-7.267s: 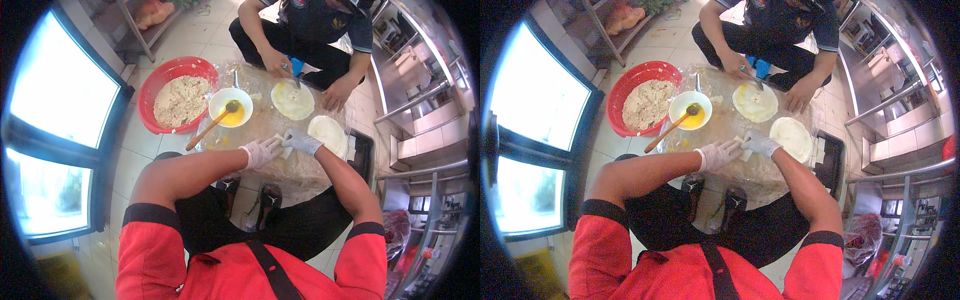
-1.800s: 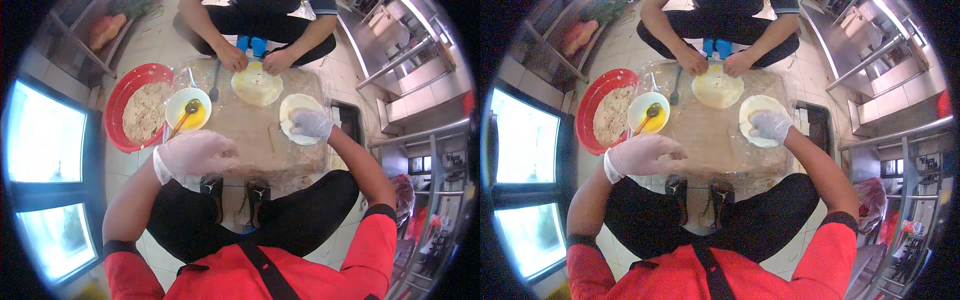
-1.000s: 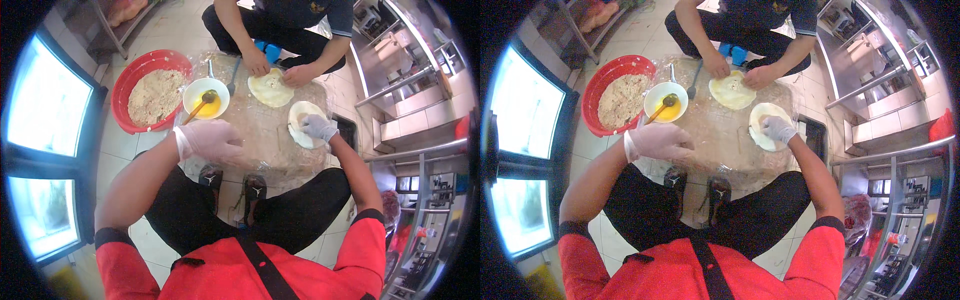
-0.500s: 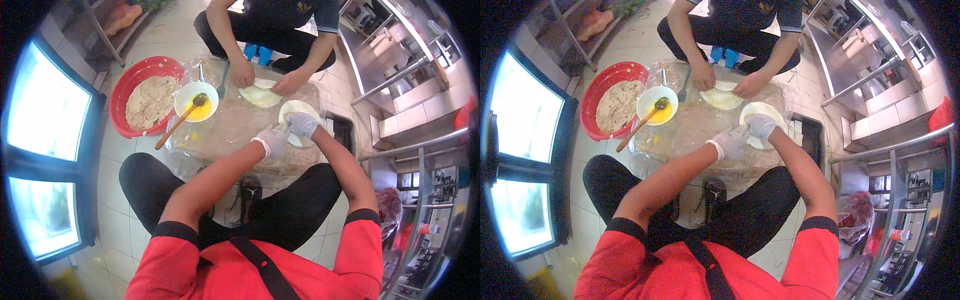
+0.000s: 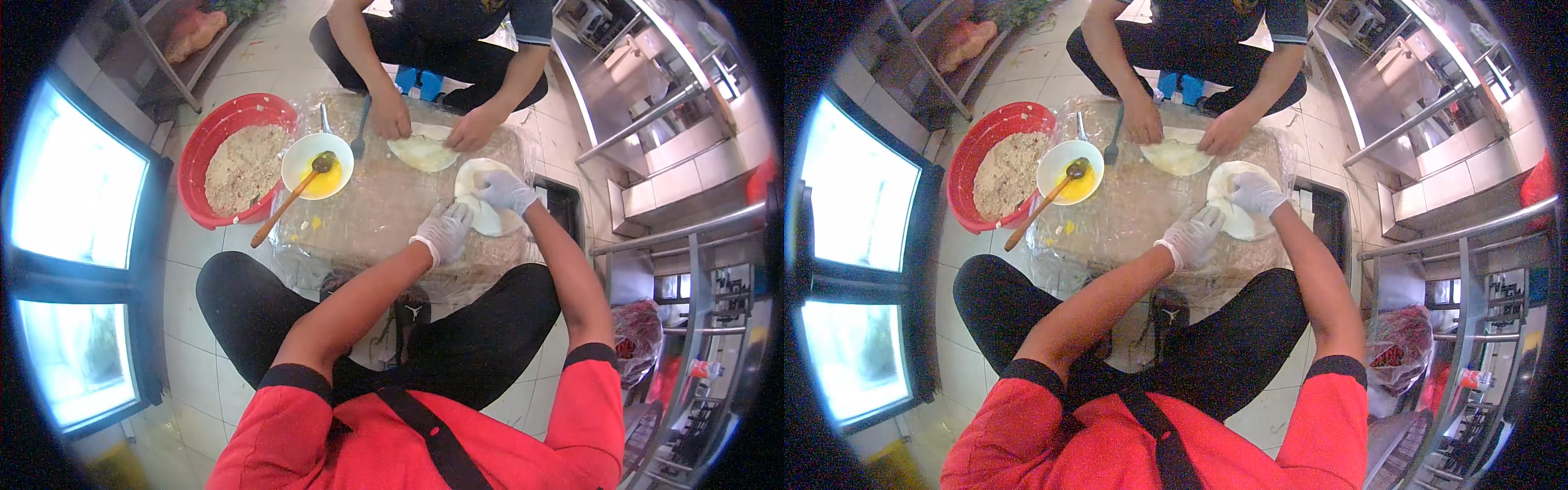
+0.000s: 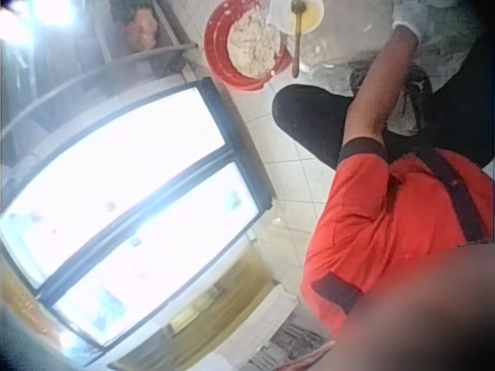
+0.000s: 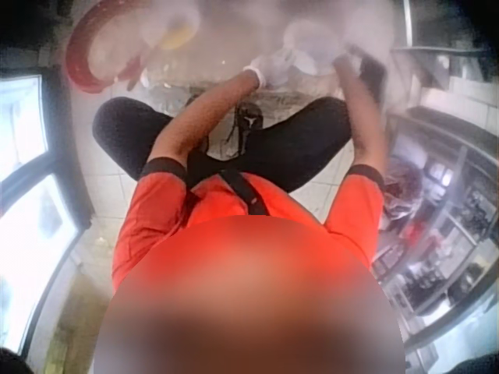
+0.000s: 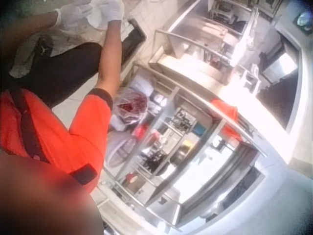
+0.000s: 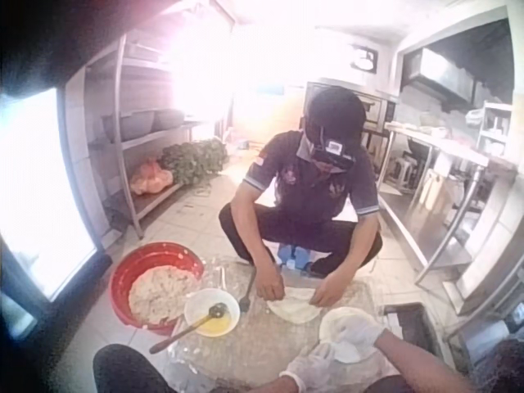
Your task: The person sits on the floor and assembles wraps by brushing egg wash onto thin dough sheets, adding a filling, and folding them. They repeat this process for multiple wraps while another person works nearby.
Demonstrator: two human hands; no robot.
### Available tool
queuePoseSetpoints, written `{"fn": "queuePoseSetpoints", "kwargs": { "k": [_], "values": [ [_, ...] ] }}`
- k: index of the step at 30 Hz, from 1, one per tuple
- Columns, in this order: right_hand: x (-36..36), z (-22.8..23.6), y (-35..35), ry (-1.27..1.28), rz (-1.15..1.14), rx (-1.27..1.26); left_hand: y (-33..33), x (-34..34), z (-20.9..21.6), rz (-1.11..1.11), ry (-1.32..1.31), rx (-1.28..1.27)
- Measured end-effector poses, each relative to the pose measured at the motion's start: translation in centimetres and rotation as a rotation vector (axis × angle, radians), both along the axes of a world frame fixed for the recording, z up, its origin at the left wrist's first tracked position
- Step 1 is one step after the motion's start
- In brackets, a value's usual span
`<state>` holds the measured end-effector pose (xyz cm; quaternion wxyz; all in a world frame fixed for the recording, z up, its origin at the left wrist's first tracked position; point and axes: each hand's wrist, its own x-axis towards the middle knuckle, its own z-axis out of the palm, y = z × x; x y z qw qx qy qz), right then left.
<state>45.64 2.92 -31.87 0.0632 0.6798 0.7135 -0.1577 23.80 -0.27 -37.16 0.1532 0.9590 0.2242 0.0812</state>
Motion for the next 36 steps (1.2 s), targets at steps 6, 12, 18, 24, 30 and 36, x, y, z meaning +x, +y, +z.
{"fn": "queuePoseSetpoints", "kwargs": {
  "k": [6, 12, 18, 24, 30, 36],
  "values": [
    [4.7, 1.5, -1.9, 0.481, -0.605, -0.023, 0.2, 0.7, 1.5, 0.014, 0.121, -0.022],
    [9.0, -1.2, -2.7, 0.713, -0.660, 0.190, 0.2, 1.8, 0.7, -0.013, 0.083, 0.058],
    [10.2, -3.6, -1.6, 0.784, -0.772, 0.151, 0.6, 2.2, -0.1, -0.040, 0.067, 0.041],
    [6.4, -4.1, -0.3, 0.407, -0.718, 0.141, 1.0, 1.8, 0.1, -0.042, 0.113, 0.027],
    [11.1, -4.4, -1.1, 0.154, -0.559, 0.334, 0.7, 2.6, 0.7, -0.068, 0.129, 0.014],
    [12.8, -3.1, -0.8, 0.681, -0.995, 0.869, 1.4, 1.2, -0.3, -0.031, 0.077, 0.085]
  ]
}}
